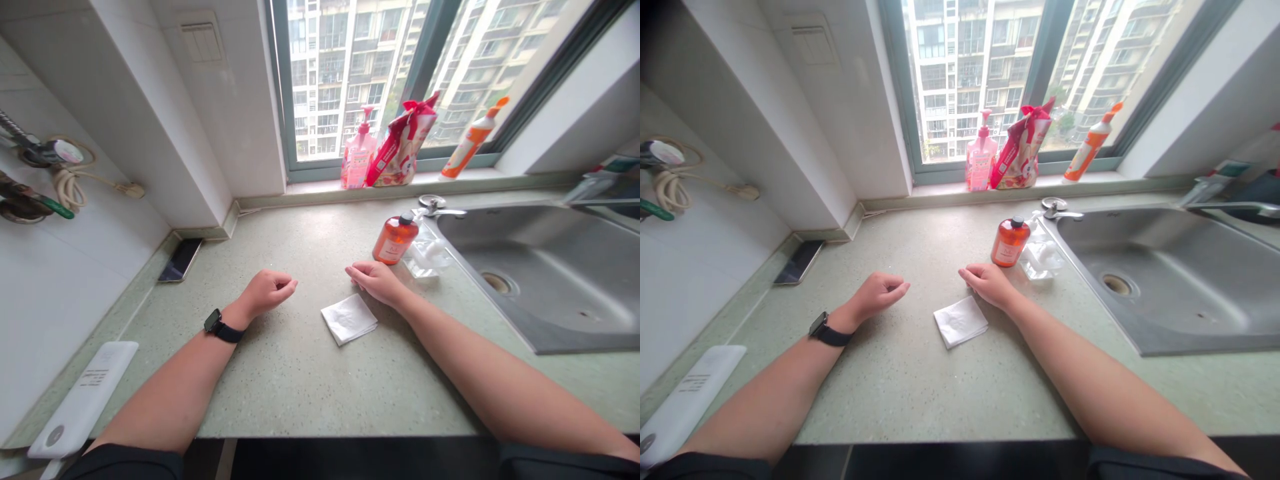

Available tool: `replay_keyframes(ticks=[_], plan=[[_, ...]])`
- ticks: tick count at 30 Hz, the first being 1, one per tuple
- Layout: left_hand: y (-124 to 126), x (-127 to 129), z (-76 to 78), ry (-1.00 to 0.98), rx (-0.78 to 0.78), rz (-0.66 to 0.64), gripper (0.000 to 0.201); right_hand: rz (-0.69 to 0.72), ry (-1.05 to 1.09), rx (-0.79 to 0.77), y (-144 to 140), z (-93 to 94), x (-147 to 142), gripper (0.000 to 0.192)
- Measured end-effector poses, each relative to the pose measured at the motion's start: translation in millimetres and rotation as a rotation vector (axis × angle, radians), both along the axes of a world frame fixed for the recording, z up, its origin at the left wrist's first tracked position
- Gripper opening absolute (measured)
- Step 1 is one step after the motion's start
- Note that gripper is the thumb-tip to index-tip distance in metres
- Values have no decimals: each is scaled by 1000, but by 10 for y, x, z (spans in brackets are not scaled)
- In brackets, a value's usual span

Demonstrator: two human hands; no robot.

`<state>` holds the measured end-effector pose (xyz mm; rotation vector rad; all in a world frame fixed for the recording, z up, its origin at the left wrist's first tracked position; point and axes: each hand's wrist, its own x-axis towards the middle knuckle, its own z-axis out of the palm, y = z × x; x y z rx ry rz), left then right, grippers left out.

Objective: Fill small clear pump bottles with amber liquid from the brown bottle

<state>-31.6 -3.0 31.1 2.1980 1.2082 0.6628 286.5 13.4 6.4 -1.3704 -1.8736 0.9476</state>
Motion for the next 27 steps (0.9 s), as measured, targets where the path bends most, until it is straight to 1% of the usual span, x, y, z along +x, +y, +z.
replay_keyframes(ticks=[5, 13, 16, 17, 19, 20, 21, 22, 23, 24, 25, 26, 27], plan=[[-10, -19, 26, -5, 2, 2, 48, -9, 29, -7, 2, -20, -4, 57], [56, -51, -58, -16, -46, -53, 62, 14, -19, 58, 13, -33, -24, 60], [64, -55, -64, -22, -32, -41, 64, 20, -37, 84, -15, 24, -42, 60], [66, -57, -63, -23, -23, -35, 64, 27, -42, 106, -26, 76, -34, 59], [67, -61, -57, -24, -5, -25, 63, 42, -60, 217, -34, 250, 21, 55], [68, -65, -55, -22, 1, -21, 62, 48, -80, 343, -27, 373, 73, 51], [70, -70, -53, -18, 7, -16, 60, 23, -109, 498, -10, 514, 141, 50], [71, -77, -51, -15, 14, -11, 59, -56, -118, 634, 18, 667, 223, 48], [73, -85, -51, -14, 24, -3, 58, -175, -117, 737, 55, 822, 313, 46], [75, -94, -52, -14, 35, 5, 58, -309, -130, 806, 103, 970, 408, 42], [78, -102, -53, -17, 46, 14, 57, -422, -166, 842, 157, 1102, 502, 37], [82, -109, -56, -22, 58, 27, 56, -492, -211, 843, 215, 1211, 588, 33], [86, -114, -60, -27, 70, 41, 56, -540, -259, 805, 272, 1293, 662, 30]])
